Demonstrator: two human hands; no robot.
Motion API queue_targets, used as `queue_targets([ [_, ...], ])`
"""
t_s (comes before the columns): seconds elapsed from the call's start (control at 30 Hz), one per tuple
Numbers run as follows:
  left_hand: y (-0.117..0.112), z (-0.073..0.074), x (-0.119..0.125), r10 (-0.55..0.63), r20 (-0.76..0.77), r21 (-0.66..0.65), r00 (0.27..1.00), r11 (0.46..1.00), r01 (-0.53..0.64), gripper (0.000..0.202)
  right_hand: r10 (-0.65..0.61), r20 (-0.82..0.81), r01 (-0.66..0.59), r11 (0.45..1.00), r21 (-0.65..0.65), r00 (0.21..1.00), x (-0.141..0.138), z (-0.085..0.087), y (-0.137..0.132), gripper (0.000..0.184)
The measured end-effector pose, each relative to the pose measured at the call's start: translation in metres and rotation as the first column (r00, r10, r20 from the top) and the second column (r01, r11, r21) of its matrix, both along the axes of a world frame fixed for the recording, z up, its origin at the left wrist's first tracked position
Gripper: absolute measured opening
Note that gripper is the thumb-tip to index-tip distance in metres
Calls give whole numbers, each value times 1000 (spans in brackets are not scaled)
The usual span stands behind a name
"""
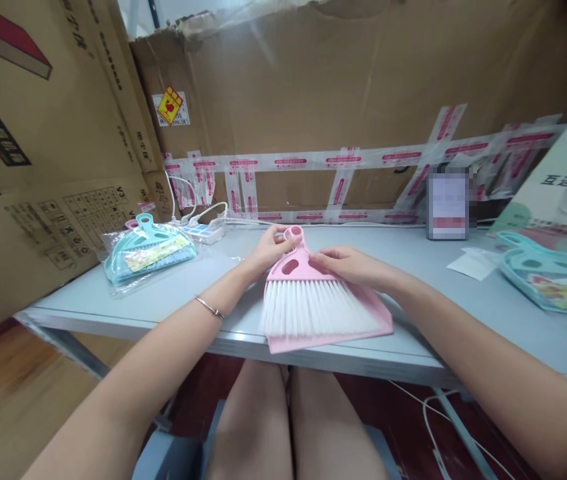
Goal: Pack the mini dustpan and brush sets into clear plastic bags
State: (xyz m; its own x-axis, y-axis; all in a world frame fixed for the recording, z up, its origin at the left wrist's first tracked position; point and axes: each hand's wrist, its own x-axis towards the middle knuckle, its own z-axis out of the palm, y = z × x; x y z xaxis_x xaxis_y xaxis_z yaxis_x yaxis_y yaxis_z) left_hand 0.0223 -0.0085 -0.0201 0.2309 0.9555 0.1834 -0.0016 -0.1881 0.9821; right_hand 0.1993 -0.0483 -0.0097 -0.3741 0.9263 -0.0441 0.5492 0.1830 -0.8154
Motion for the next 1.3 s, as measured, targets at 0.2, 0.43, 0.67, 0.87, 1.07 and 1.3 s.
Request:
queue_targets([
  [0.2,-5,5,-2,-47,-28,-68,999,997,45,30,50,-98,-49,999,8,994,-1,-5,-2,45],
  [0.43,-9,10,-5,-183,-124,-240,975,959,150,26,25,-81,-18,996,89,996,-4,-14,2,44],
  [0.67,-7,4,-6,-151,-212,-239,966,966,98,29,18,-53,-13,995,94,998,-9,-17,-2,40],
  [0.87,-3,0,-2,-85,-224,-193,971,980,42,27,-7,-57,13,995,97,998,-10,-18,-1,40],
  [1.07,-13,14,-8,-243,-273,-159,931,966,205,25,-71,-71,79,989,121,995,-8,-14,-1,44],
  [1.3,-8,11,-17,-236,-347,-111,908,971,210,30,-338,107,265,867,422,935,62,-20,26,39],
])
